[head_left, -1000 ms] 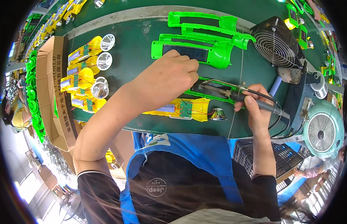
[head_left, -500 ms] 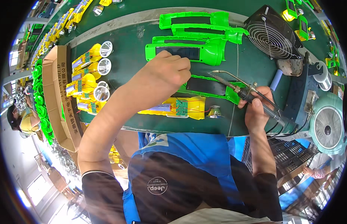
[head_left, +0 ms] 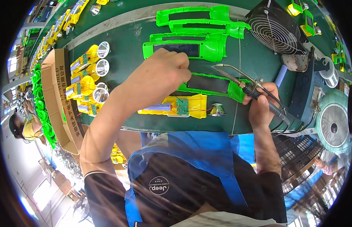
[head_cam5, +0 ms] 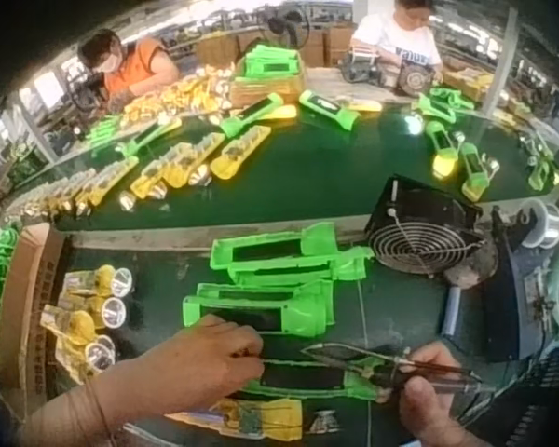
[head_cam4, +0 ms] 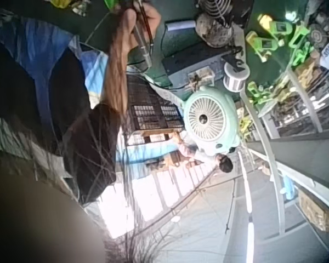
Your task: Soldering internal components and wires into plastic flashlight housings on an assembly line.
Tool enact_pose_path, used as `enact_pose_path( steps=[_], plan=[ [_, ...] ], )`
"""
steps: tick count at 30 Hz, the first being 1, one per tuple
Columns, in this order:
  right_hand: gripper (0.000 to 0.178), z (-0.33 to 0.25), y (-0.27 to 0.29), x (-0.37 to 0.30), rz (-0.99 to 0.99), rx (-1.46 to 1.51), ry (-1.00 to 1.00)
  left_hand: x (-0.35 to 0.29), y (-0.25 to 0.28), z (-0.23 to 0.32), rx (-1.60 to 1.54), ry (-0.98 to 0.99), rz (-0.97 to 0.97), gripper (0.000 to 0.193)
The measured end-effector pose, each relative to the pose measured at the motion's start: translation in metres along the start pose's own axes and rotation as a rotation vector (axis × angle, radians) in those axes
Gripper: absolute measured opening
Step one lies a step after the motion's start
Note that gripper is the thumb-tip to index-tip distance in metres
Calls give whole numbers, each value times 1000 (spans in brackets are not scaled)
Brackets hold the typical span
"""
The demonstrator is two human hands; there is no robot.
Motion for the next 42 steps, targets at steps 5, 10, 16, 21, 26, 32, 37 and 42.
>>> enact_pose_path(
  steps=[5,10,16,21,26,32,37,42],
  plan=[
    [32,2,4,0,4,-53,59,-16,6,25,-148,84,217,19],
    [32,5,-4,14,118,-34,232,-18,-25,49,0,138,308,21],
    [30,20,-43,15,80,33,62,-13,-39,69,-107,30,476,17],
    [31,10,-46,0,80,197,23,-8,-48,68,-81,224,576,16],
    [25,-4,14,15,2,239,-167,1,-40,63,112,300,382,8],
    [20,-25,20,36,-250,-194,-365,14,-23,61,116,219,180,6],
    [14,-27,13,36,-296,-195,-422,16,-21,62,87,222,138,4],
    [14,-27,11,35,-308,-212,-396,17,-20,62,121,209,124,3]
  ],
)
Point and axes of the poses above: each hand's wrist, its own x-axis towards the middle knuckle, its own y-axis out of the back of the hand, z = x × y, the point moved 2 cm from there along x, towards the middle knuckle, and after that the axes turned 11 degrees about y, right-handed, at the moved point
